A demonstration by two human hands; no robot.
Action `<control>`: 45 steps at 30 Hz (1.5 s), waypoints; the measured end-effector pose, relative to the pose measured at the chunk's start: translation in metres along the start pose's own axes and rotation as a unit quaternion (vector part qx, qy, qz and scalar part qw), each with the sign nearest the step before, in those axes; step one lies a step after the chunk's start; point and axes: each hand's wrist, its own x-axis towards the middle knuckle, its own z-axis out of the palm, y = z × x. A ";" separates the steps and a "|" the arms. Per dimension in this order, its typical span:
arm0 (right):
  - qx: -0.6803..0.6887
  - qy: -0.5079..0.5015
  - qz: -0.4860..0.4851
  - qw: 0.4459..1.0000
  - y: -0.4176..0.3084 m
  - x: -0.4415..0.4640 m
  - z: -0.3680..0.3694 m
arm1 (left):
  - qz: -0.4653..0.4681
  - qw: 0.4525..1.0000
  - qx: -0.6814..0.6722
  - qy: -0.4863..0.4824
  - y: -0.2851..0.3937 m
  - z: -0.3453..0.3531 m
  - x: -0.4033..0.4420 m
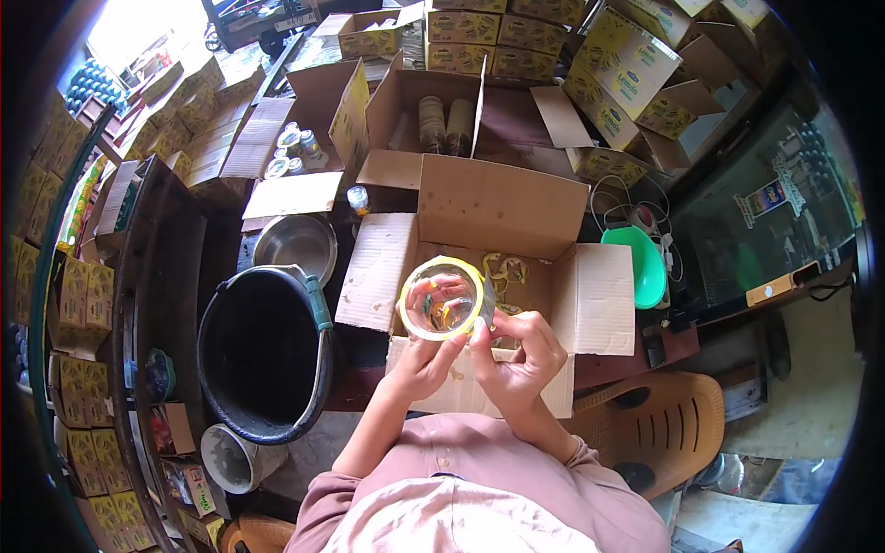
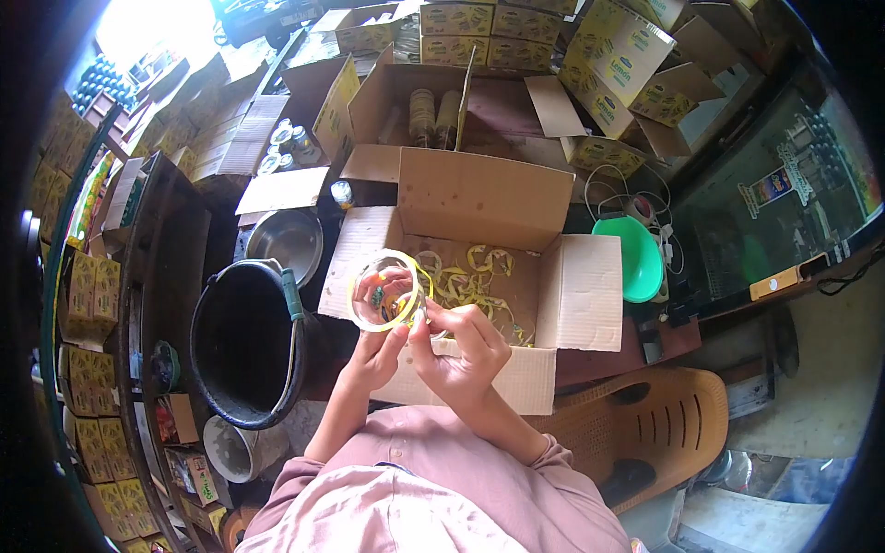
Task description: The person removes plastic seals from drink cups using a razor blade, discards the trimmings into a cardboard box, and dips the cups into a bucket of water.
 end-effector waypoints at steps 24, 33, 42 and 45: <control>-0.061 0.016 -0.044 0.997 0.004 0.003 -0.005 | 0.014 0.992 0.108 -0.062 0.009 -0.009 -0.001; -0.016 -0.006 0.002 1.000 0.006 0.006 -0.010 | -0.090 0.992 -0.074 -0.051 0.010 -0.008 -0.010; 0.008 0.001 0.030 1.000 0.000 0.006 -0.010 | -0.128 0.969 -0.211 -0.012 0.010 -0.006 -0.007; -0.006 0.000 0.017 1.000 0.000 0.007 -0.009 | -0.121 0.968 -0.221 -0.023 0.012 -0.007 -0.005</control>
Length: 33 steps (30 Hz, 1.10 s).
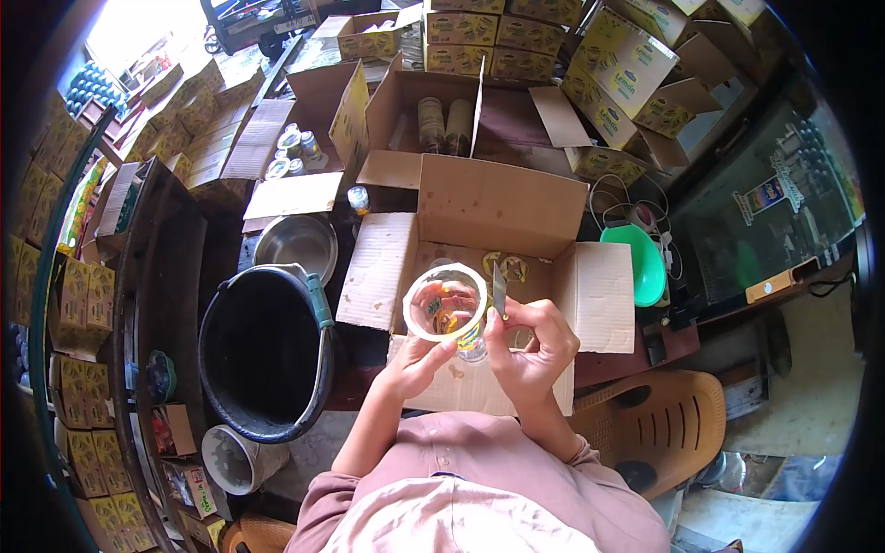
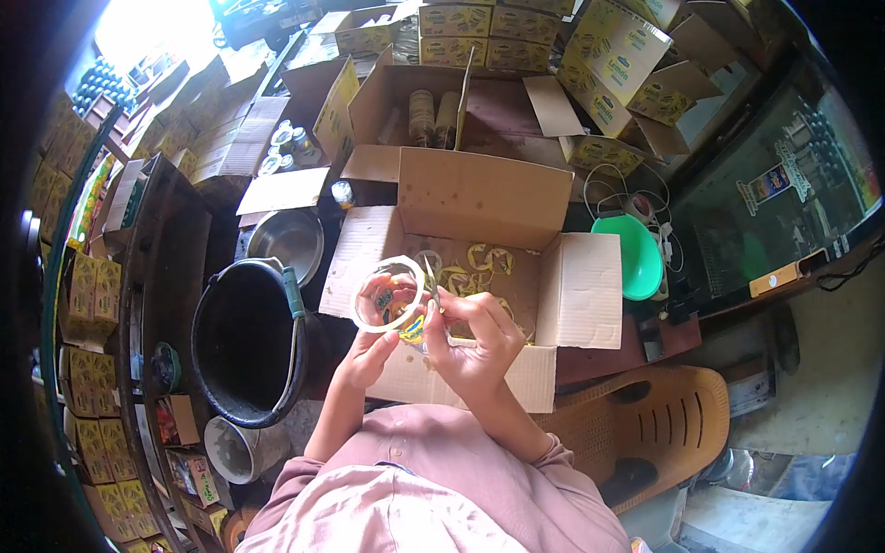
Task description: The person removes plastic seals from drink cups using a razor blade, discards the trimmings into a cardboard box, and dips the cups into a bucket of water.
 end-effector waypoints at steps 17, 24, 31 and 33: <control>0.018 -0.021 -0.013 1.000 0.003 0.004 -0.003 | 0.040 0.978 0.200 -0.039 0.004 -0.007 0.001; 0.023 -0.068 -0.006 0.997 -0.001 0.008 -0.007 | 0.008 0.996 0.089 -0.008 0.004 -0.008 -0.002; -0.002 -0.039 -0.015 0.999 -0.004 0.005 -0.005 | 0.042 0.988 0.142 0.036 -0.001 0.000 0.001; -0.006 -0.037 -0.013 0.999 -0.004 0.003 -0.005 | 0.033 0.994 0.099 0.034 -0.002 0.001 0.003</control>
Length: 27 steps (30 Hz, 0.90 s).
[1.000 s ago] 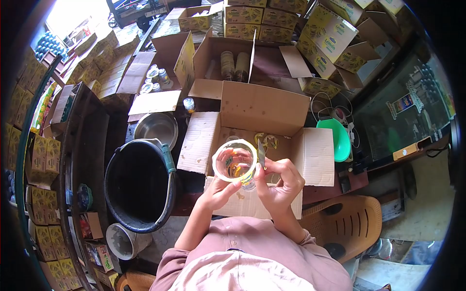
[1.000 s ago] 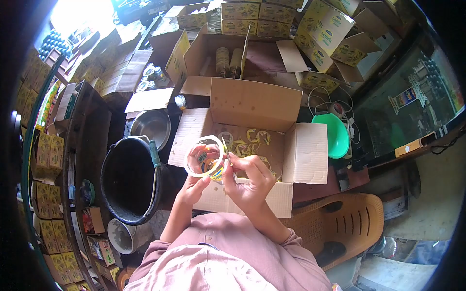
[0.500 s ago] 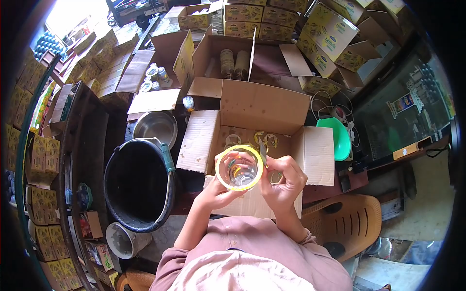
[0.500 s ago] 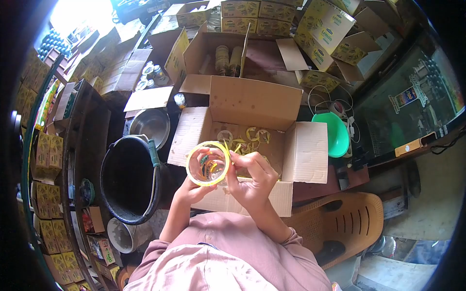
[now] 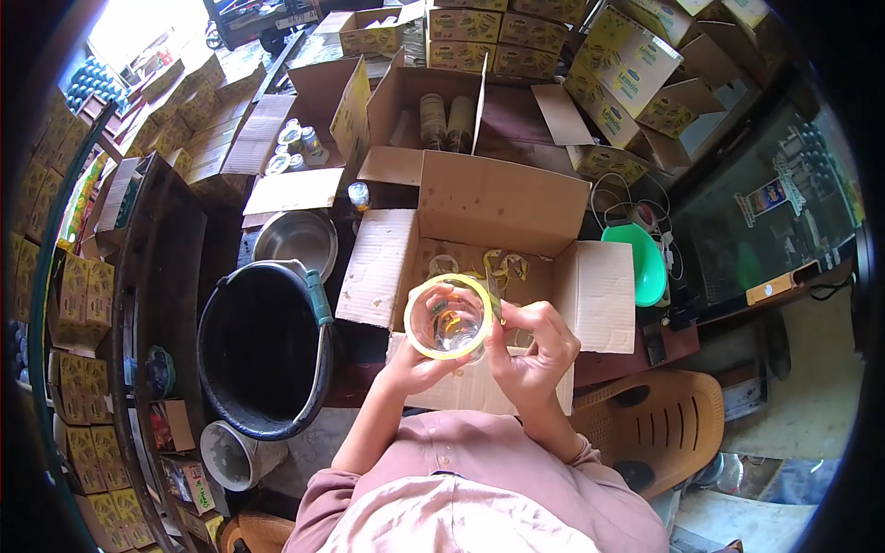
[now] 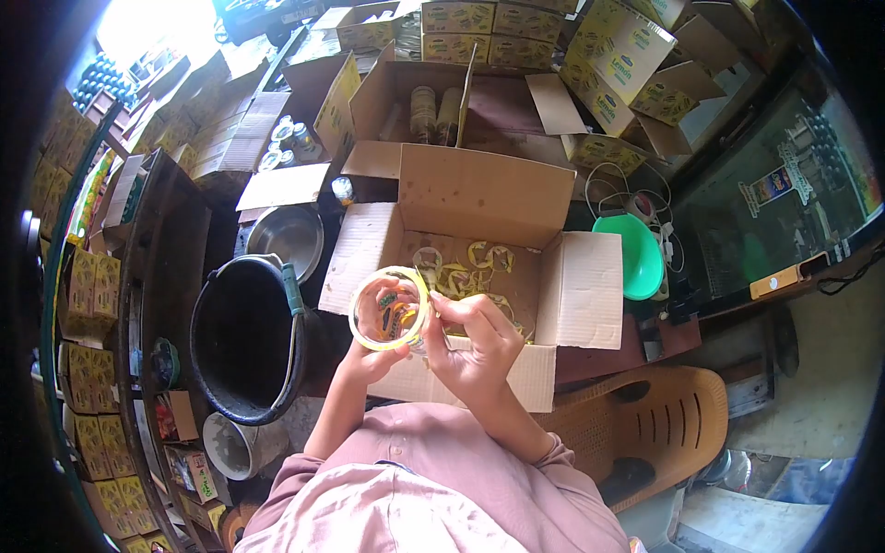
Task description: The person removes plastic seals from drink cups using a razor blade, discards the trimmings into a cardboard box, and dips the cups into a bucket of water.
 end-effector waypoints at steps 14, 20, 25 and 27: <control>-0.028 -0.008 -0.001 1.000 -0.002 -0.003 -0.006 | -0.001 0.998 0.032 -0.053 0.002 -0.005 0.000; 0.037 -0.026 0.033 0.998 0.004 0.001 -0.008 | 0.013 0.997 0.040 -0.067 -0.001 -0.009 -0.002; 0.057 0.006 0.040 0.998 0.005 -0.003 -0.006 | -0.025 0.983 -0.179 -0.010 -0.005 0.001 0.000; 0.052 0.005 0.037 0.998 0.003 -0.003 -0.007 | -0.046 0.978 -0.204 -0.026 -0.001 0.002 0.003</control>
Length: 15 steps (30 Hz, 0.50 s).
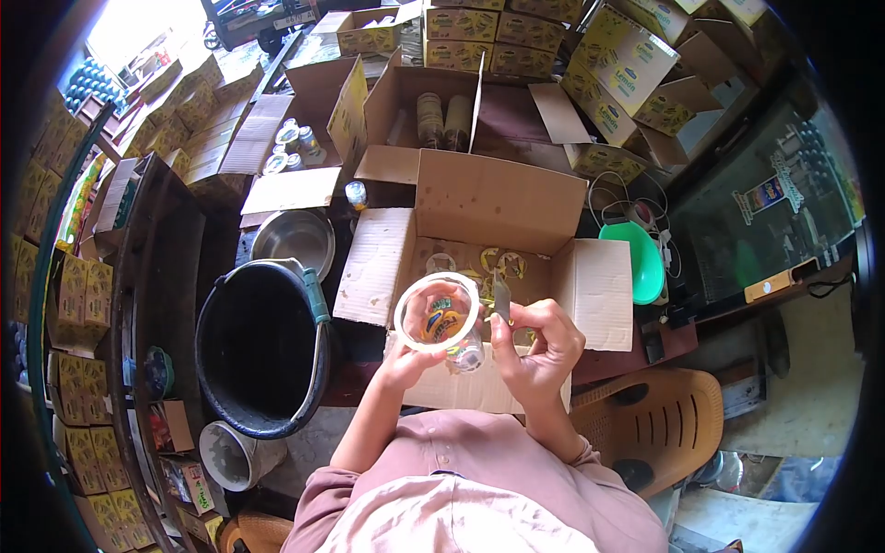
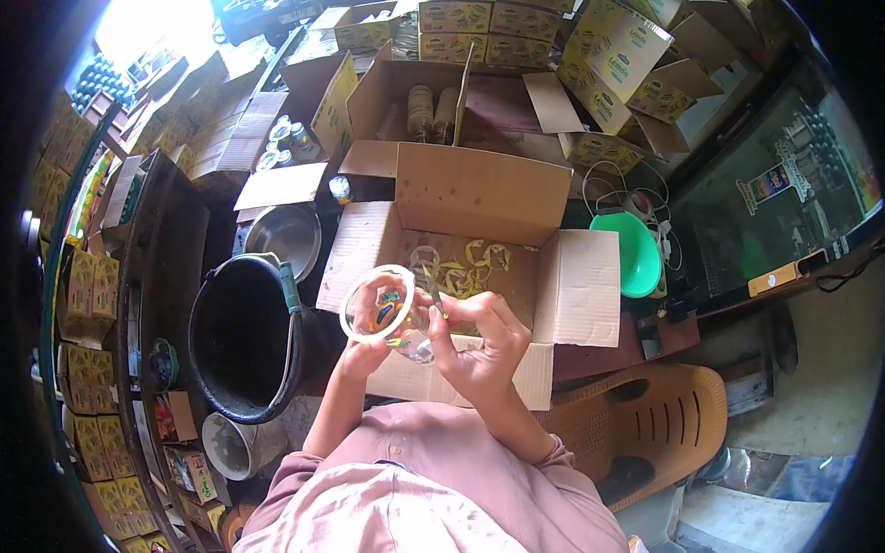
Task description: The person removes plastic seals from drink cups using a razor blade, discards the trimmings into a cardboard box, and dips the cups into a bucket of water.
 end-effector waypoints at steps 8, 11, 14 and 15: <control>-0.047 -0.002 -0.030 0.998 0.002 -0.003 0.006 | 0.003 0.999 -0.007 0.043 -0.011 -0.007 -0.002; -0.067 -0.001 -0.039 0.997 0.002 -0.003 0.007 | 0.027 0.999 0.022 0.026 -0.012 0.001 0.001; -0.080 0.011 -0.053 0.995 0.002 -0.003 0.008 | 0.021 0.993 0.091 0.071 -0.011 0.011 0.002; -0.085 0.021 -0.059 0.994 0.004 -0.002 0.008 | 0.023 0.991 0.113 0.072 -0.012 0.010 0.002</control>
